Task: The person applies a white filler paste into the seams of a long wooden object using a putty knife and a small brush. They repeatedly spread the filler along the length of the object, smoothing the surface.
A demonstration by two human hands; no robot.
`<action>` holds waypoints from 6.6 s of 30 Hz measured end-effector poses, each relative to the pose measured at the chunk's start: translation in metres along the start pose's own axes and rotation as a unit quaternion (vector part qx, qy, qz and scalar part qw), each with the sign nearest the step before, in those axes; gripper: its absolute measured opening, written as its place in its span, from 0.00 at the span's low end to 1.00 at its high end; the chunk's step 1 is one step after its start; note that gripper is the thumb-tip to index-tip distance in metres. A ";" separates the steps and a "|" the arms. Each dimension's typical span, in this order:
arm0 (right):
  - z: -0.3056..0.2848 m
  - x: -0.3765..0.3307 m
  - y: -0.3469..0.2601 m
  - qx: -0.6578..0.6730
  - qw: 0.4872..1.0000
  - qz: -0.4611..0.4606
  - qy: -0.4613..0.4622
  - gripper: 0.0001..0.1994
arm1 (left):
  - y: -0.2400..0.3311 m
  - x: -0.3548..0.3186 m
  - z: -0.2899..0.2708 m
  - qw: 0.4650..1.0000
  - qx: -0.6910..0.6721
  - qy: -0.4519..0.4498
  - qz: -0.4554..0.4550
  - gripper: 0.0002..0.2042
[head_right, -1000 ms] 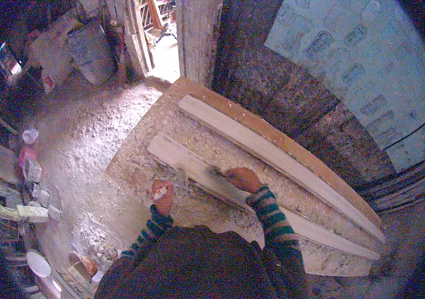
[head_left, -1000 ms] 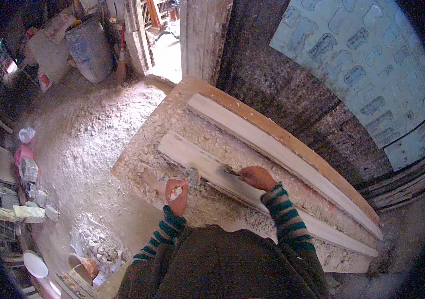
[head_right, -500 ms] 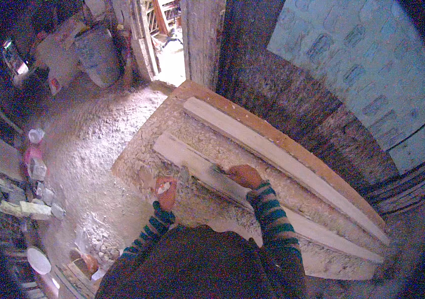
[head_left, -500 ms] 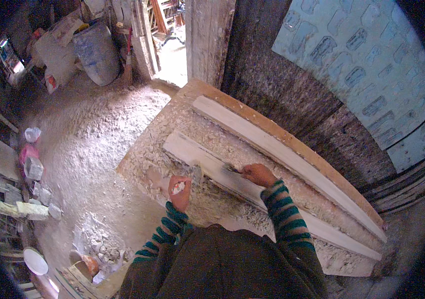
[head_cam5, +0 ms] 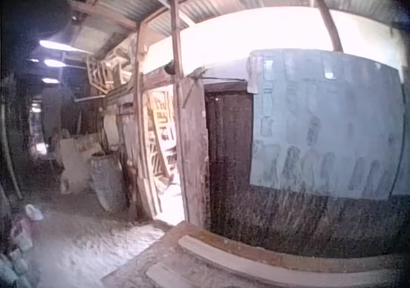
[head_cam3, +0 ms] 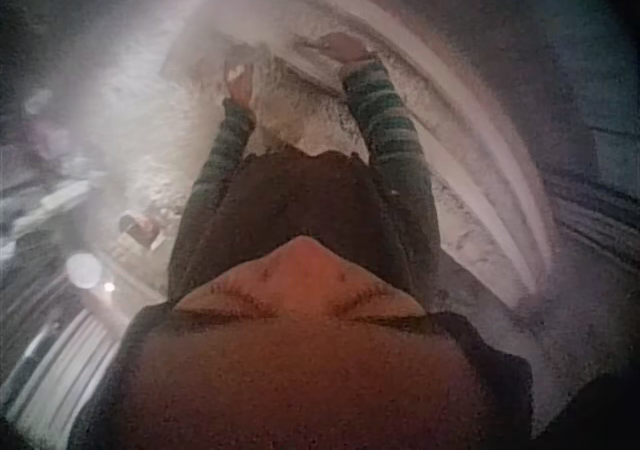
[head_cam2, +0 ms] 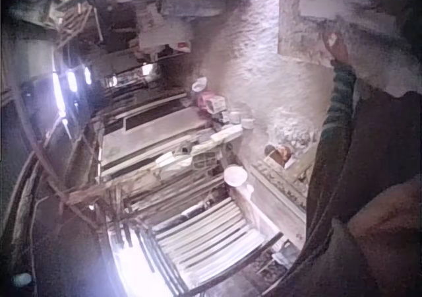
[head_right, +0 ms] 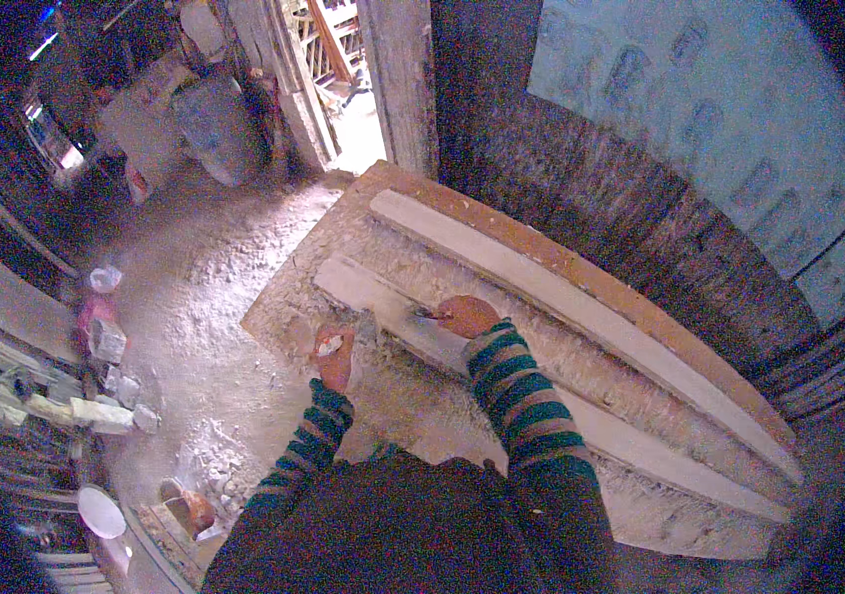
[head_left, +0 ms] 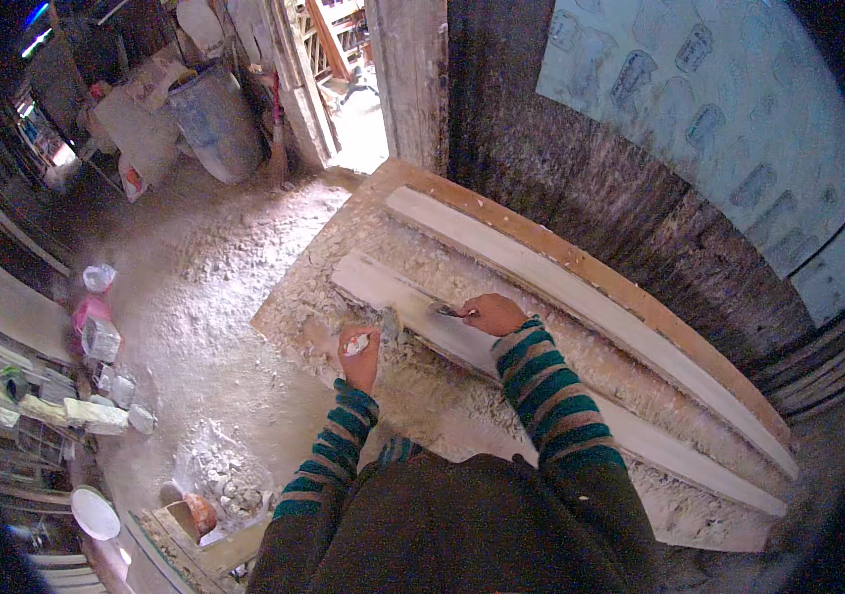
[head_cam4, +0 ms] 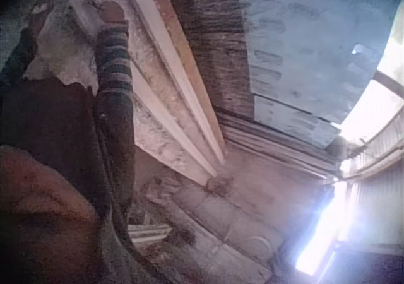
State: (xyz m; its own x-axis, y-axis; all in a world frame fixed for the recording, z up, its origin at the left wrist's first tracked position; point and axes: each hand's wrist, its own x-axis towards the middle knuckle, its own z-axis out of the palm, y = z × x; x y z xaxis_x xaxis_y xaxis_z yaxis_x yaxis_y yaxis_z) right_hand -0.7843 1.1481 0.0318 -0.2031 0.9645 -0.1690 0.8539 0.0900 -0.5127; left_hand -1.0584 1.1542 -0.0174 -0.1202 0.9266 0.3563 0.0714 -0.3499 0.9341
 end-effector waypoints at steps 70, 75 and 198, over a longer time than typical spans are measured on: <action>0.004 0.162 -0.107 0.088 0.990 0.107 -0.034 0.13 | -0.097 0.115 -0.094 0.966 -0.015 -0.253 0.051 0.07; 0.006 0.128 -0.080 0.049 0.994 0.084 -0.049 0.13 | -0.068 0.125 -0.095 0.971 -0.009 -0.232 0.053 0.07; 0.036 0.182 -0.080 0.068 0.997 -0.025 0.035 0.15 | -0.059 0.113 -0.087 0.985 0.030 -0.153 0.073 0.08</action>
State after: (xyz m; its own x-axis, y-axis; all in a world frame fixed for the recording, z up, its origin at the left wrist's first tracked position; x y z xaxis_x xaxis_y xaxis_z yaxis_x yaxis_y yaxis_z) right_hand -0.9067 1.3071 0.0115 -0.2060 0.9751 -0.0824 0.7697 0.1094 -0.6290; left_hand -1.1626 1.2677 -0.0305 0.1999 0.8680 0.4546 0.1261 -0.4829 0.8665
